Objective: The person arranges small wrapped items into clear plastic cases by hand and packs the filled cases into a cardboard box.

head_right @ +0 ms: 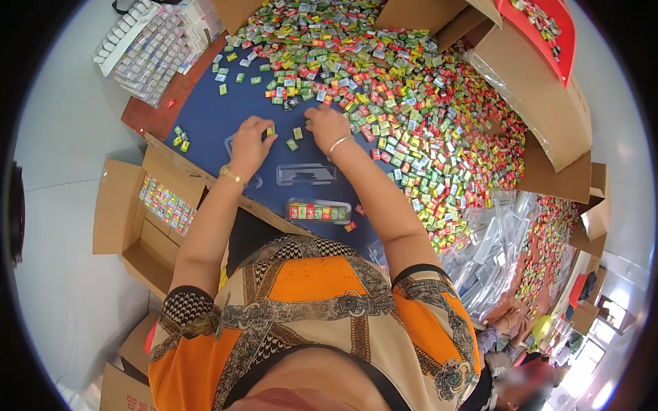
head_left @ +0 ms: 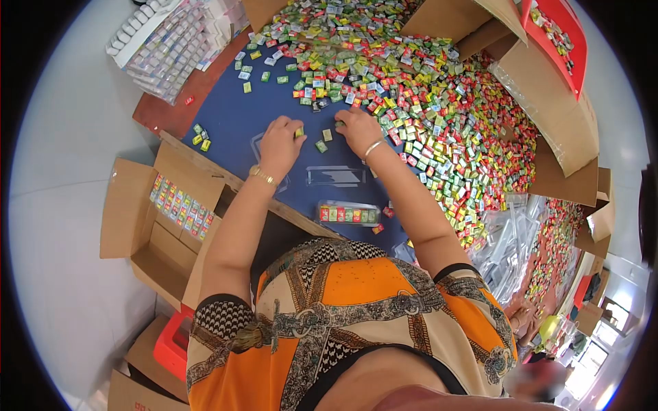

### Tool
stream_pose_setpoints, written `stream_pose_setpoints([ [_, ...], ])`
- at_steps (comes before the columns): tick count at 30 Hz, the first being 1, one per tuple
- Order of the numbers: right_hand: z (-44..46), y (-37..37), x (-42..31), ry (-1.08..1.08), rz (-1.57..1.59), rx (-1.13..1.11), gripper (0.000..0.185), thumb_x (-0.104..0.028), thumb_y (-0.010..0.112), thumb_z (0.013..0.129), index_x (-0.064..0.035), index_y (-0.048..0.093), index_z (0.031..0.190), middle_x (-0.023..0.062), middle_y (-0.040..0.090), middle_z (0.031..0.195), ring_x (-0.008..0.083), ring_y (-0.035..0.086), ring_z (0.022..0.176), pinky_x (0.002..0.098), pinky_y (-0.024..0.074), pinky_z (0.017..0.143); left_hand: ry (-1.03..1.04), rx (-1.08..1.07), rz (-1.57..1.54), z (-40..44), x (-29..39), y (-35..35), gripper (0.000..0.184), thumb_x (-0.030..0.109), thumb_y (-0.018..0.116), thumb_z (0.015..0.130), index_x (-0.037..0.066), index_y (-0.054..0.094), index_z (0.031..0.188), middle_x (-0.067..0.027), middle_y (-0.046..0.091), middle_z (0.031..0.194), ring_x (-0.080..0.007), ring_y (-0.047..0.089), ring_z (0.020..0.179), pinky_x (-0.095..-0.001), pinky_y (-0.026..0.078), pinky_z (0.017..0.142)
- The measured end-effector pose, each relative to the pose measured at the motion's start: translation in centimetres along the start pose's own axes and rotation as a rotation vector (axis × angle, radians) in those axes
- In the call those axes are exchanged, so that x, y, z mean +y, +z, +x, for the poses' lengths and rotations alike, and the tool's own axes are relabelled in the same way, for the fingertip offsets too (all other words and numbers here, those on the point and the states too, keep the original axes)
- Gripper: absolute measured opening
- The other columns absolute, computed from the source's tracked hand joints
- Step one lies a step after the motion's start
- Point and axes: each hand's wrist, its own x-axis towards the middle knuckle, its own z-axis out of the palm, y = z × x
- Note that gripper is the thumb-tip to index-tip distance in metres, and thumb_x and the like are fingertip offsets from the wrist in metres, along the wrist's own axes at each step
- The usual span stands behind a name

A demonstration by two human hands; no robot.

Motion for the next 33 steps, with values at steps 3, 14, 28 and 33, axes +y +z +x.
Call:
stream_pose_setpoints([
  [3,-0.8,0.3,0.5,0.021,0.008,-0.080,0.022,-0.021,0.073,0.083,-0.0101,0.066,0.101,0.0144,0.067,0.096,0.0360,0.067,0.091,0.0462,0.0547,0.077,-0.059,-0.037,-0.044,-2.4,0.4,-0.1,0.026,0.015,0.080,0.077,0.007,0.072,0.100,-0.0083,0.065,0.097,-0.0281,0.065,0.091,-0.0385,0.053,0.077],
  [14,1.2,-0.2,-1.0,-0.010,-0.035,-0.100,0.022,-0.022,0.074,0.083,-0.0104,0.066,0.100,0.0143,0.067,0.095,0.0348,0.068,0.089,0.0456,0.0549,0.076,-0.043,0.037,-0.020,-2.3,3.8,1.6,0.046,0.028,0.084,0.071,0.006,0.070,0.108,-0.0046,0.061,0.108,-0.0267,0.060,0.104,-0.0400,0.054,0.081],
  [28,1.9,-1.7,-0.1,0.028,0.001,-0.136,0.023,-0.028,0.074,0.083,-0.0084,0.068,0.093,0.0122,0.067,0.096,0.0338,0.067,0.092,0.0453,0.0545,0.076,0.052,-0.031,-0.036,-1.4,3.9,2.4,0.037,0.023,0.082,0.073,0.011,0.072,0.106,-0.0021,0.060,0.105,-0.0250,0.057,0.104,-0.0386,0.054,0.079],
  [33,0.2,-1.3,1.0,0.026,0.014,-0.130,0.022,-0.026,0.075,0.081,-0.0067,0.069,0.091,0.0152,0.068,0.089,0.0351,0.067,0.087,0.0453,0.0533,0.076,0.012,0.038,-0.088,-1.2,4.0,1.5,0.032,0.016,0.080,0.075,0.010,0.072,0.105,-0.0029,0.063,0.106,-0.0260,0.059,0.101,-0.0384,0.053,0.081],
])
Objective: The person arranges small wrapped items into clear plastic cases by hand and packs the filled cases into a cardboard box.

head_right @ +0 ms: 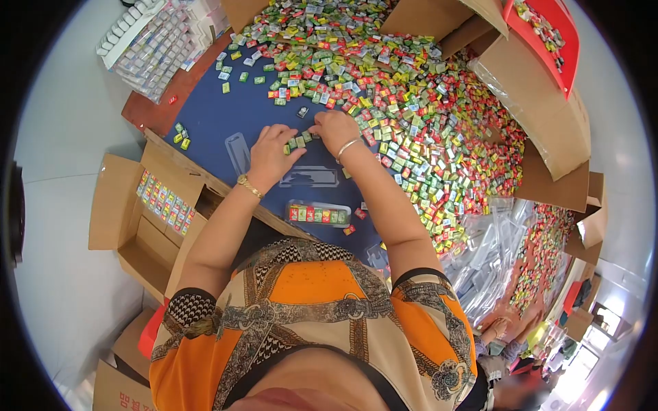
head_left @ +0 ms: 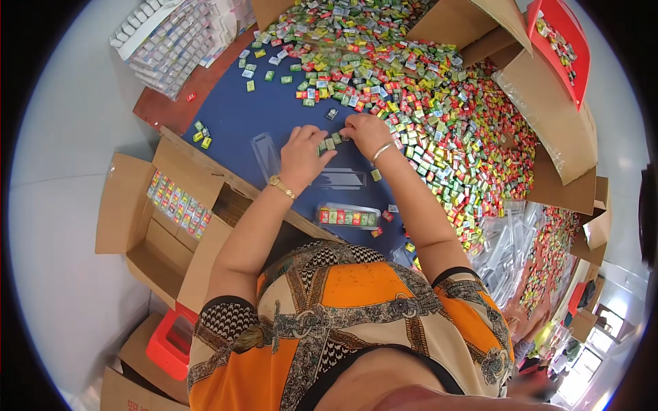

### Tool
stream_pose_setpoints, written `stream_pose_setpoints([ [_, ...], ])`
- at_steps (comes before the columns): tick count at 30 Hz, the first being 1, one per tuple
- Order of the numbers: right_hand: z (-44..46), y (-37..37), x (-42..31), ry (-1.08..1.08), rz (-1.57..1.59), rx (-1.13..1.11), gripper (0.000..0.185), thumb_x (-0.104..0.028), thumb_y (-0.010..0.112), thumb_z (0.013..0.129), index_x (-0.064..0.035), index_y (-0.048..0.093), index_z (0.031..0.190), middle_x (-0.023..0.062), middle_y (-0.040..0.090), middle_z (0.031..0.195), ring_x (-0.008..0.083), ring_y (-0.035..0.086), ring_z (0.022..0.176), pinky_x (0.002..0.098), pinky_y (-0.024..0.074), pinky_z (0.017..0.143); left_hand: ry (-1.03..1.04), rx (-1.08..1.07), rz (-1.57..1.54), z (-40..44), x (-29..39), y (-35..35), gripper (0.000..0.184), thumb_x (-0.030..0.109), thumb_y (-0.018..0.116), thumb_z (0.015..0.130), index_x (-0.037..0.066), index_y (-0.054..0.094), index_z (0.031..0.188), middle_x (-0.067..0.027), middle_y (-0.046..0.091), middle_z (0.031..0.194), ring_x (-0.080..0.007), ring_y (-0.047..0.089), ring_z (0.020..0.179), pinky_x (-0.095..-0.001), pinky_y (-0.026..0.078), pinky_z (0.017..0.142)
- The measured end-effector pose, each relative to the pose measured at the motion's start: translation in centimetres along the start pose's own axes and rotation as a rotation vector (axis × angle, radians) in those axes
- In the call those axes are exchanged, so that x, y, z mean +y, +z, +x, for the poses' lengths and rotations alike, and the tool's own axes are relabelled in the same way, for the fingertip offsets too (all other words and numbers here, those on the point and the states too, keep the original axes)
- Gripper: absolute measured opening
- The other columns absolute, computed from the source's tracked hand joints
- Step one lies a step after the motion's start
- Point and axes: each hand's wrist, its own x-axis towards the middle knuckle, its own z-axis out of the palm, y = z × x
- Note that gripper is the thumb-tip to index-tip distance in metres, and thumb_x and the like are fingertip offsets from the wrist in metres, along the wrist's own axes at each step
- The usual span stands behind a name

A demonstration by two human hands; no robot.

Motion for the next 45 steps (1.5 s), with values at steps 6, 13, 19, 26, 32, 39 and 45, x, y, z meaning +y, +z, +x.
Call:
stream_pose_setpoints([
  [6,2.2,1.3,-0.4,-0.137,0.074,0.255,0.021,-0.024,0.074,0.082,-0.0095,0.070,0.096,0.0124,0.068,0.094,0.0343,0.067,0.086,0.0450,0.0538,0.076,0.011,0.029,-0.004,5.0,-2.4,0.6,0.030,0.011,0.077,0.078,0.011,0.072,0.107,-0.0047,0.066,0.105,-0.0272,0.061,0.100,-0.0384,0.053,0.084],
  [13,2.9,0.6,-0.5,-0.122,-0.047,0.164,0.022,-0.018,0.073,0.084,-0.0095,0.069,0.103,0.0094,0.067,0.101,0.0325,0.067,0.087,0.0434,0.0547,0.076,0.042,0.072,0.219,6.5,-4.6,0.1,0.030,0.011,0.075,0.078,0.011,0.072,0.108,-0.0055,0.067,0.099,-0.0279,0.063,0.097,-0.0385,0.053,0.083],
  [19,-1.2,0.0,1.4,-0.153,0.142,0.187,0.021,-0.013,0.072,0.084,-0.0109,0.067,0.104,0.0084,0.066,0.102,0.0300,0.067,0.091,0.0417,0.0557,0.077,0.030,0.008,0.214,4.1,-4.5,-0.7,0.024,0.010,0.072,0.080,0.008,0.070,0.103,-0.0073,0.066,0.098,-0.0289,0.062,0.096,-0.0405,0.054,0.082],
  [26,-3.9,-1.4,0.9,-0.038,-0.210,0.053,0.026,-0.010,0.071,0.082,-0.0105,0.066,0.108,0.0072,0.065,0.108,0.0311,0.064,0.101,0.0418,0.0549,0.082,-0.156,-0.088,0.226,0.6,-3.4,-1.9,0.021,0.015,0.069,0.086,0.009,0.072,0.105,-0.0104,0.066,0.094,-0.0334,0.066,0.083,-0.0431,0.055,0.076],
  [32,-1.9,-0.1,1.7,-0.247,0.002,0.071,0.035,-0.006,0.073,0.080,-0.0106,0.065,0.114,0.0094,0.063,0.113,0.0325,0.062,0.105,0.0412,0.0536,0.087,-0.213,-0.130,0.185,-1.0,-3.4,-1.9,0.024,0.019,0.068,0.089,0.005,0.070,0.108,-0.0145,0.067,0.095,-0.0370,0.067,0.081,-0.0442,0.055,0.072],
  [39,-2.2,-0.5,0.9,-0.229,0.005,0.018,0.048,-0.012,0.079,0.076,-0.0151,0.064,0.122,0.0071,0.061,0.117,0.0293,0.061,0.110,0.0404,0.0523,0.092,-0.073,-0.134,0.219,-2.3,-2.7,-3.8,0.035,0.015,0.075,0.083,0.002,0.068,0.114,-0.0152,0.066,0.100,-0.0365,0.066,0.089,-0.0421,0.054,0.079],
  [45,-1.6,0.6,0.7,-0.261,-0.016,-0.039,0.054,-0.016,0.081,0.075,-0.0171,0.063,0.126,0.0048,0.059,0.119,0.0273,0.059,0.112,0.0398,0.0524,0.091,-0.052,-0.339,0.069,-1.8,-3.0,-3.9,0.053,0.014,0.083,0.073,0.004,0.065,0.121,-0.0122,0.062,0.110,-0.0309,0.061,0.105,-0.0404,0.052,0.087],
])
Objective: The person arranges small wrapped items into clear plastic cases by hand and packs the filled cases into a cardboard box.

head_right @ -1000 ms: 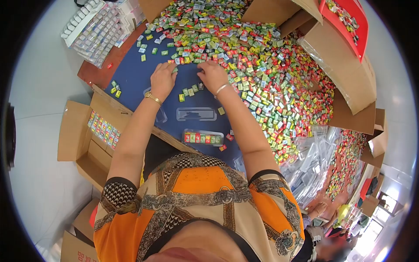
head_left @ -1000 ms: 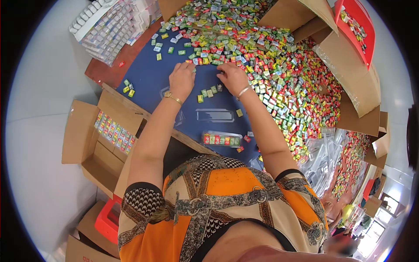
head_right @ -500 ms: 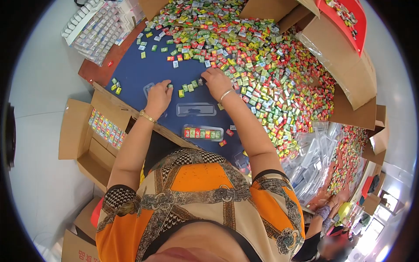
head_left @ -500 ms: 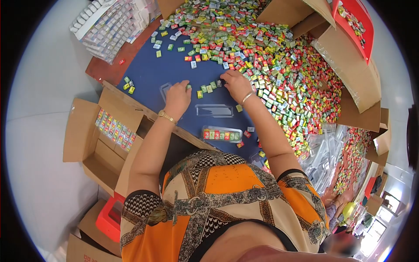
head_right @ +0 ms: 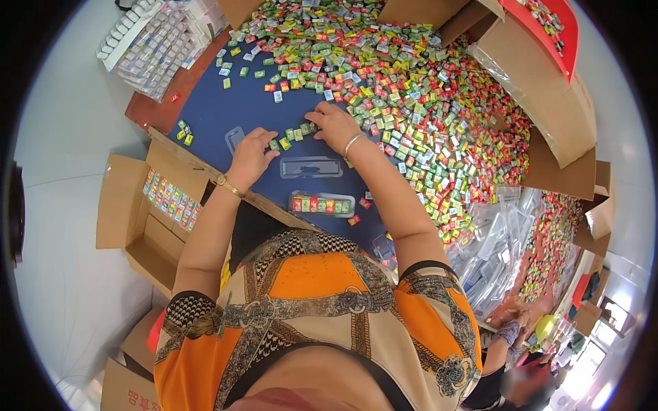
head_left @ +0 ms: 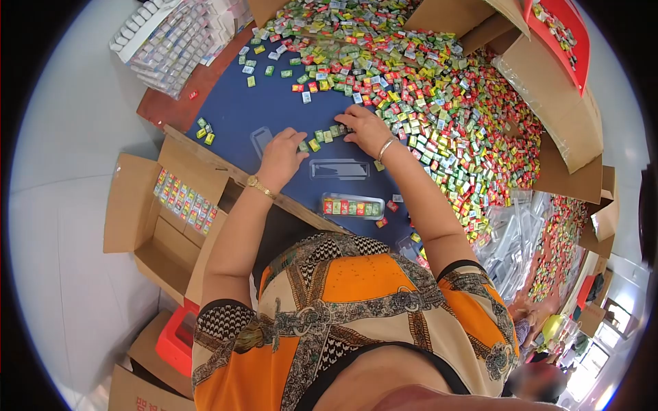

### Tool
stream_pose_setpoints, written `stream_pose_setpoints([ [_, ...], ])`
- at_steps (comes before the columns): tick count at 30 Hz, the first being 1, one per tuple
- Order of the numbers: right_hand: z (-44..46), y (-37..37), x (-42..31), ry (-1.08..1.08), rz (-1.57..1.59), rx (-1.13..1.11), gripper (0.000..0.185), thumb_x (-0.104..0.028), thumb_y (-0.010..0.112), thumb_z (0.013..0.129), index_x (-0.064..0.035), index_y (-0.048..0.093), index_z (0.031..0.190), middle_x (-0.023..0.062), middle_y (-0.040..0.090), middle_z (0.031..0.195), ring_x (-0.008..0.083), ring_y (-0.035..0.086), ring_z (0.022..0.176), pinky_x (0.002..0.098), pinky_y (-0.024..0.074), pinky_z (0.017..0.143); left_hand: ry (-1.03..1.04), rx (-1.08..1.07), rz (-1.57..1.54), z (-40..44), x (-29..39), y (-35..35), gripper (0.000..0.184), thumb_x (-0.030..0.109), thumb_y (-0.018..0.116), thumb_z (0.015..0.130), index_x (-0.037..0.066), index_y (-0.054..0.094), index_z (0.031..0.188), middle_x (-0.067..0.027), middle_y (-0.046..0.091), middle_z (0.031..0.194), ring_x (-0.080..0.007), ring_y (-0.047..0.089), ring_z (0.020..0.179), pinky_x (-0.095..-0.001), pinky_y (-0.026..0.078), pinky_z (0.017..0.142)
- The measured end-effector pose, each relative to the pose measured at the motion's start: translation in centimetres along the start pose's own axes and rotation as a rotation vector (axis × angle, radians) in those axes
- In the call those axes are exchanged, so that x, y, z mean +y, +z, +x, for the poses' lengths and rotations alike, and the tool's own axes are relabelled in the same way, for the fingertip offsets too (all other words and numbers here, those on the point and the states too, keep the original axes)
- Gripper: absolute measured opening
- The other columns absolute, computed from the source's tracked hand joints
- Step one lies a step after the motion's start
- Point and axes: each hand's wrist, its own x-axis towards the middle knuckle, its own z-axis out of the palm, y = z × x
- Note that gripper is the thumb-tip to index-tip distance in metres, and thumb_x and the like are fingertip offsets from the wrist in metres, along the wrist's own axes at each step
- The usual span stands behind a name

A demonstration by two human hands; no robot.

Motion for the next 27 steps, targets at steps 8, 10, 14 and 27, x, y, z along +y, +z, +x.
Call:
stream_pose_setpoints([
  [8,-0.4,-1.0,-1.8,0.077,0.003,0.003,0.055,-0.014,0.082,0.073,-0.0187,0.065,0.125,0.0066,0.059,0.114,0.0272,0.062,0.105,0.0388,0.0532,0.088,0.057,0.155,-0.001,1.0,1.9,0.4,0.049,0.011,0.081,0.073,0.007,0.066,0.120,-0.0070,0.061,0.113,-0.0283,0.059,0.107,-0.0387,0.052,0.087],
  [10,-0.4,0.1,-1.1,0.029,0.008,0.026,0.054,-0.015,0.082,0.073,-0.0188,0.065,0.125,0.0067,0.059,0.113,0.0278,0.062,0.103,0.0389,0.0532,0.088,0.073,0.125,0.002,1.5,1.6,0.4,0.049,0.012,0.081,0.073,0.007,0.066,0.120,-0.0065,0.061,0.113,-0.0280,0.059,0.107,-0.0385,0.052,0.087],
  [14,-0.6,0.6,-0.1,-0.001,0.025,0.048,0.053,-0.017,0.081,0.074,-0.0192,0.065,0.124,0.0066,0.058,0.112,0.0277,0.062,0.103,0.0386,0.0532,0.086,0.131,0.068,0.006,1.8,1.0,0.7,0.049,0.012,0.081,0.073,0.009,0.067,0.120,-0.0048,0.061,0.112,-0.0268,0.059,0.106,-0.0381,0.053,0.086],
  [27,-1.3,-0.1,-3.2,0.097,-0.104,0.048,0.046,-0.027,0.080,0.077,-0.0232,0.067,0.121,0.0015,0.058,0.110,0.0231,0.062,0.100,0.0364,0.0548,0.080,0.075,0.134,0.043,1.2,2.2,1.4,0.040,0.019,0.080,0.076,0.012,0.070,0.114,-0.0030,0.060,0.107,-0.0240,0.060,0.101,-0.0378,0.054,0.080],
])
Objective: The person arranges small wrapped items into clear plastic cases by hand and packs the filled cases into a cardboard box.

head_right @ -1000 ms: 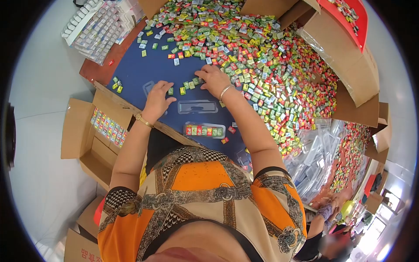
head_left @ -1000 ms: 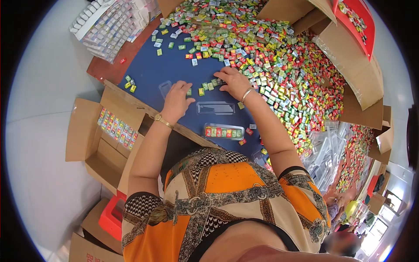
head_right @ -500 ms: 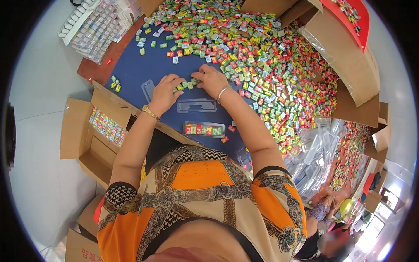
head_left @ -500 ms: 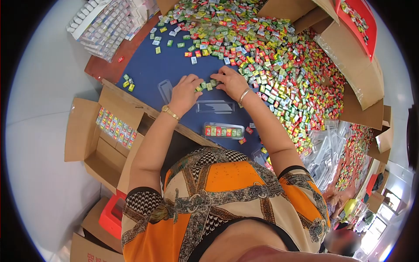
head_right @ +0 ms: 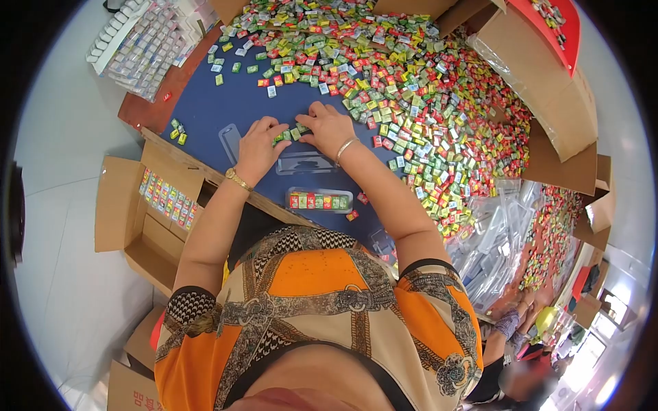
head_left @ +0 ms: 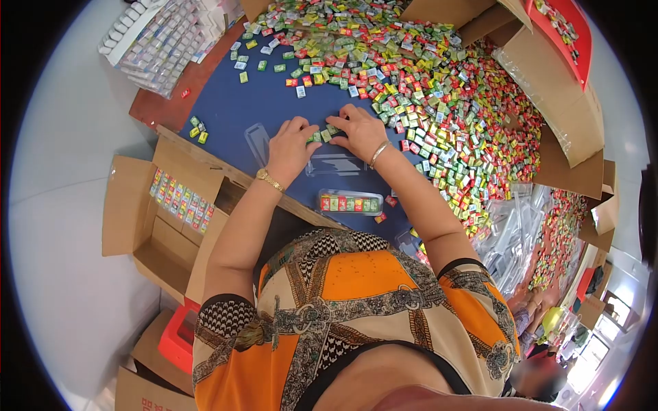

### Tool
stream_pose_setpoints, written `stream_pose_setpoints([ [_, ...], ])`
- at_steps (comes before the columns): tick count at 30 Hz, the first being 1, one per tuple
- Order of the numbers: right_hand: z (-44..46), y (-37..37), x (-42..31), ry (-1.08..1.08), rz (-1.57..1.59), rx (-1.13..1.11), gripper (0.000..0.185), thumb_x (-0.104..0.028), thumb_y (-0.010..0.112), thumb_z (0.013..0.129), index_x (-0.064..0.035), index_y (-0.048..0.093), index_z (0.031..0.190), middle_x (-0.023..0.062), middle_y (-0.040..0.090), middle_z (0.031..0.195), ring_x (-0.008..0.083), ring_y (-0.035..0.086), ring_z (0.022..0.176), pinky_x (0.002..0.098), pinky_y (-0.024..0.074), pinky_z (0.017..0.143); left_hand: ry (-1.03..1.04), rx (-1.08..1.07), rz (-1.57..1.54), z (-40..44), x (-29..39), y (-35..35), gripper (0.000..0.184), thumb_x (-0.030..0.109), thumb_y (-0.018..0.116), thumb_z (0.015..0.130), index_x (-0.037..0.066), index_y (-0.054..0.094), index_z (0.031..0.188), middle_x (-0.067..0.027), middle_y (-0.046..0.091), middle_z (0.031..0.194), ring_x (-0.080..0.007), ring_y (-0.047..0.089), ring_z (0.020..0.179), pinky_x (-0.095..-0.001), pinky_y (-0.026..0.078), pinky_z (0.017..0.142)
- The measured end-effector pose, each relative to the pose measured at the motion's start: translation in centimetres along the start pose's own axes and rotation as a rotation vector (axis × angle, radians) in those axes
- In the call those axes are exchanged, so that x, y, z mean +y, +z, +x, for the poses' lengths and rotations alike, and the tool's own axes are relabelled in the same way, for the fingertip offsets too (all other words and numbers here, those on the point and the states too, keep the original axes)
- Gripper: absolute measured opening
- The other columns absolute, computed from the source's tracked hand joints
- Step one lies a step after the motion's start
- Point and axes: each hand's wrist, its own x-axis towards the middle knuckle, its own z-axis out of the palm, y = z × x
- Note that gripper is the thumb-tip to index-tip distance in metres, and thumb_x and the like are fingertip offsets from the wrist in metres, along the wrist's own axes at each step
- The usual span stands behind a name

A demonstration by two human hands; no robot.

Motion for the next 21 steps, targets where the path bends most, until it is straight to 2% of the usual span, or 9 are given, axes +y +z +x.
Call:
stream_pose_setpoints([
  [5,-0.1,0.9,0.0,0.030,-0.023,0.026,0.043,-0.029,0.078,0.079,-0.0253,0.067,0.120,0.0003,0.058,0.108,0.0219,0.062,0.099,0.0357,0.0551,0.078,-0.043,0.024,0.028,0.0,0.2,0.4,0.041,0.020,0.080,0.076,0.012,0.069,0.115,-0.0033,0.060,0.107,-0.0241,0.060,0.101,-0.0381,0.054,0.080],
  [13,-0.2,0.1,3.2,-0.064,0.232,0.053,0.051,-0.015,0.081,0.075,-0.0182,0.065,0.124,0.0060,0.059,0.111,0.0267,0.063,0.099,0.0382,0.0547,0.083,0.014,0.079,-0.093,-1.3,-1.1,-0.7,0.046,0.009,0.081,0.073,0.006,0.067,0.116,-0.0078,0.062,0.108,-0.0301,0.059,0.103,-0.0396,0.051,0.088],
  [16,0.3,0.7,3.5,-0.117,0.300,-0.025,0.054,-0.009,0.081,0.073,-0.0146,0.065,0.124,0.0092,0.058,0.113,0.0292,0.063,0.100,0.0397,0.0538,0.086,0.045,0.012,-0.137,-0.7,-1.7,-0.1,0.048,0.006,0.080,0.072,0.005,0.067,0.117,-0.0090,0.062,0.109,-0.0313,0.059,0.103,-0.0399,0.050,0.090],
  [21,0.4,1.2,3.0,-0.136,0.254,-0.033,0.051,-0.009,0.080,0.074,-0.0145,0.065,0.123,0.0100,0.058,0.113,0.0306,0.063,0.097,0.0399,0.0534,0.086,0.066,-0.051,-0.140,-0.2,-2.2,-0.3,0.045,0.004,0.078,0.072,0.005,0.068,0.116,-0.0088,0.063,0.108,-0.0306,0.059,0.103,-0.0393,0.051,0.090],
])
